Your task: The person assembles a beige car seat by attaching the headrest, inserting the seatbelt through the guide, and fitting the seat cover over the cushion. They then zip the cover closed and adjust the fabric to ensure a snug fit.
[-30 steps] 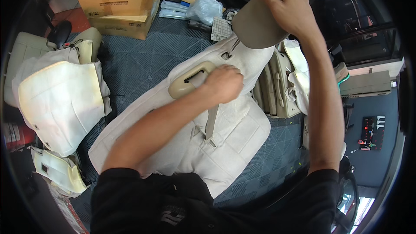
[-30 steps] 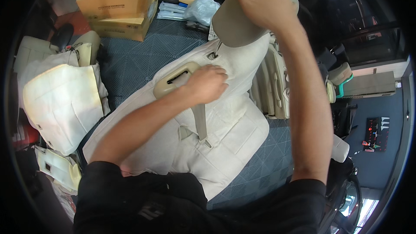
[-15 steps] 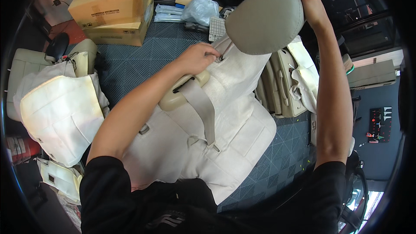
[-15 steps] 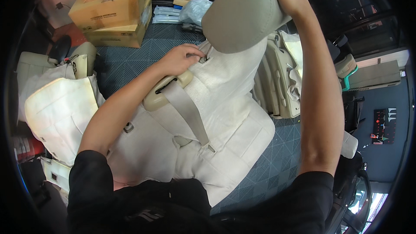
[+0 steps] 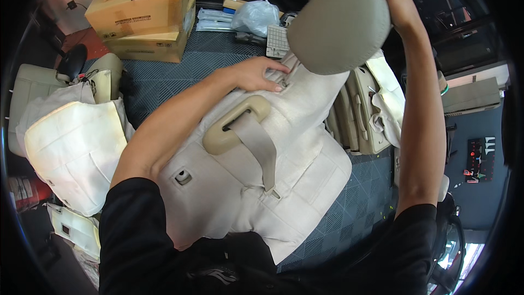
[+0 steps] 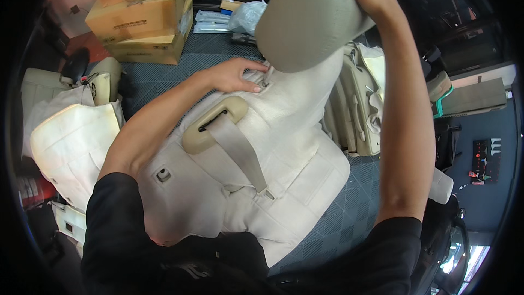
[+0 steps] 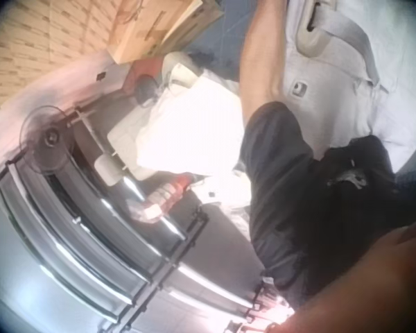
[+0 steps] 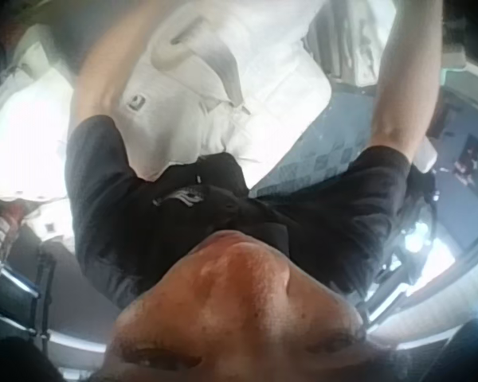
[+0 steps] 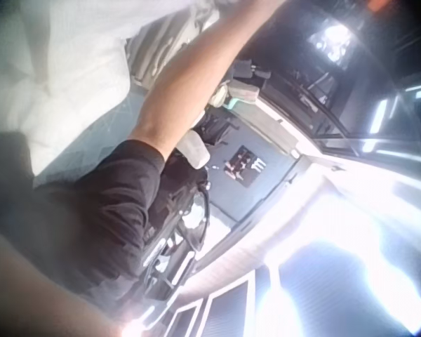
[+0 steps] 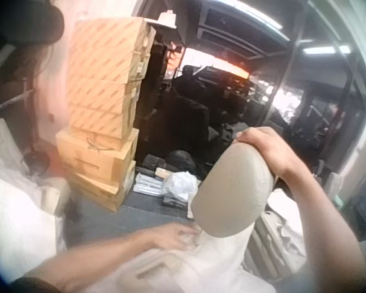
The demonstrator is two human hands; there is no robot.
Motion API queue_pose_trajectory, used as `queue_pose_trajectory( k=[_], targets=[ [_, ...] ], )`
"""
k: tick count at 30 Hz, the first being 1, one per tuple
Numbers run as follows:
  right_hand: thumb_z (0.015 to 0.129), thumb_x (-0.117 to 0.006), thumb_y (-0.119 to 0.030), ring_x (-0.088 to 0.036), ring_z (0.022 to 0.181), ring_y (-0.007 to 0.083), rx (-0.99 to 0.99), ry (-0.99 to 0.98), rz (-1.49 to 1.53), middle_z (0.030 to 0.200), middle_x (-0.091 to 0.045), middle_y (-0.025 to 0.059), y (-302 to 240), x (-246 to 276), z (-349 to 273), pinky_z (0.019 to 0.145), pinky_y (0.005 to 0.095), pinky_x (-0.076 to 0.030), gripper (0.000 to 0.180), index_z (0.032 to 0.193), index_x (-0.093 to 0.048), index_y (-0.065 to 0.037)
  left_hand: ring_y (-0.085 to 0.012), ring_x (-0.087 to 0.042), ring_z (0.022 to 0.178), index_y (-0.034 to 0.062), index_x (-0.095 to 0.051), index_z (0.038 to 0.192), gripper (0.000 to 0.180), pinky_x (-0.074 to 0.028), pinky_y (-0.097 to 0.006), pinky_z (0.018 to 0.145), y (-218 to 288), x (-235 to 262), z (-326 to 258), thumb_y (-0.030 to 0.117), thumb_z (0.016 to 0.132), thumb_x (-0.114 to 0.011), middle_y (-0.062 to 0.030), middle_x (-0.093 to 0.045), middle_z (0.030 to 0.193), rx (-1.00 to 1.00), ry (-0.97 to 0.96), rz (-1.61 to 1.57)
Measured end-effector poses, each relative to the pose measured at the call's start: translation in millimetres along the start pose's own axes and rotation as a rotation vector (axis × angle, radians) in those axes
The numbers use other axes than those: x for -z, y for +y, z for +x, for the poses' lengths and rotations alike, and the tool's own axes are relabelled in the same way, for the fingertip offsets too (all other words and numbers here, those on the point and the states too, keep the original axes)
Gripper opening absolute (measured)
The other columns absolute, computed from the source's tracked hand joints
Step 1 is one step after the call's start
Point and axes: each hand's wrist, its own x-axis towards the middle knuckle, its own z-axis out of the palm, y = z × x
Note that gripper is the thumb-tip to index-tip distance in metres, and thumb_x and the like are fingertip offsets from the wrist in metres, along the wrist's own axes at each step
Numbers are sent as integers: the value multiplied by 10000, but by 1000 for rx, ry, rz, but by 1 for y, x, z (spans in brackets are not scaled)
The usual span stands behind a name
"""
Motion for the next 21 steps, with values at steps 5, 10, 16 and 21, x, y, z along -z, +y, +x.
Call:
queue_pose_trajectory(
  k=[5,10,16,21],
  targets=[
    [882,-558,-355,-662,838,219,-116,-59,249,913,-732,148,3,-7,-3,857,324,-491,397,930,-756,-14,-355,-611,1209,141,-659,1313,542,-469,-410,1046,9,-7,-12,331,818,-769,-192,-640,1315,32,89,38],
    [929,-487,-305,-650,979,264,293,-104,-119,1018,-705,122,75,-44,-38,922,336,-477,390,1042,-715,-11,-301,-576,1273,73,-620,1346,549,-433,-373,1088,-3,-1,-10,288,861,-759,-188,-592,1382,73,-12,-116],
    [909,-533,-324,-652,1079,251,130,-60,35,1112,-725,97,69,-48,-48,985,320,-456,372,1056,-754,-63,-259,-525,1324,52,-504,1455,631,-414,-341,1099,-1,-1,-54,305,916,-712,-168,-536,1454,260,86,-480],
    [963,-562,-317,-635,1131,242,66,359,148,1185,-700,104,75,-63,-60,1025,322,-434,343,1116,-743,-69,-236,-575,1247,27,-513,1437,584,-435,-349,1067,17,18,-155,341,964,-650,-172,-569,1413,441,175,-111]
  ],
)
